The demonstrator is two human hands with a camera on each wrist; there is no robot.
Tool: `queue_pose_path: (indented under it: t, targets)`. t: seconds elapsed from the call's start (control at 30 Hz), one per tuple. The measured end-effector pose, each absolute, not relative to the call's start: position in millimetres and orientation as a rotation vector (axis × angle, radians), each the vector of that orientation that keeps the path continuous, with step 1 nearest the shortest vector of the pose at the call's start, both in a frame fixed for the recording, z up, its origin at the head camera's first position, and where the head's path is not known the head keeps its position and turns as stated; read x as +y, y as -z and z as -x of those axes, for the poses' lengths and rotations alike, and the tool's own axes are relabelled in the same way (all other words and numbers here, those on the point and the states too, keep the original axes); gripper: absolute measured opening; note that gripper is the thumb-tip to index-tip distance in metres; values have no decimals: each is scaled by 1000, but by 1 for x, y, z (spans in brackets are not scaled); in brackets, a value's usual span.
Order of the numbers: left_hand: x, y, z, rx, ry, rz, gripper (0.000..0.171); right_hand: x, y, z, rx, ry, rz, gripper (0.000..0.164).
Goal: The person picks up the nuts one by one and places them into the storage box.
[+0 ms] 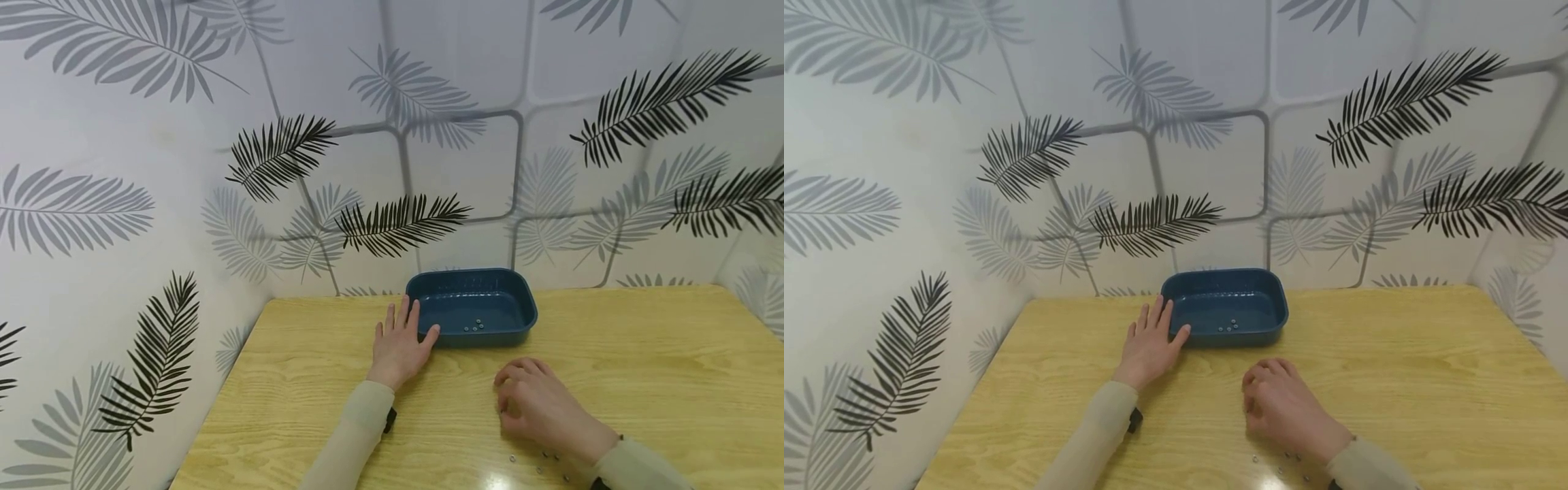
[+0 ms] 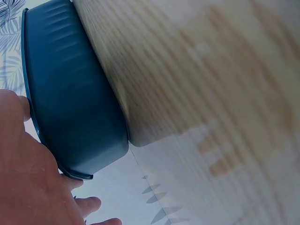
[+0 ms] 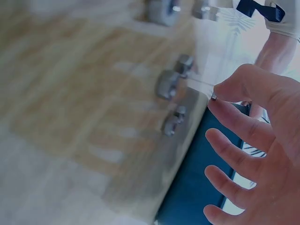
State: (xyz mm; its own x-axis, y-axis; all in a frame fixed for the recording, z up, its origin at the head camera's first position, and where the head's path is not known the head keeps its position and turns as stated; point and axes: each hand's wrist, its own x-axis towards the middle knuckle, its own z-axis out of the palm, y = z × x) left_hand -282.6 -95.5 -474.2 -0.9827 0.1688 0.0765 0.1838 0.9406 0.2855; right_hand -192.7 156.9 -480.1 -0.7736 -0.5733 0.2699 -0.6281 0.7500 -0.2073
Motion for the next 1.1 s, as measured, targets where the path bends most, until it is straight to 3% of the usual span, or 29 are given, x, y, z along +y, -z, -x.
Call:
queue_pose_path:
  t: [1.1]
  targets:
    - [-96, 479, 286, -3065, 426, 262, 75, 162, 439, 210, -2665, -495, -823, 18]
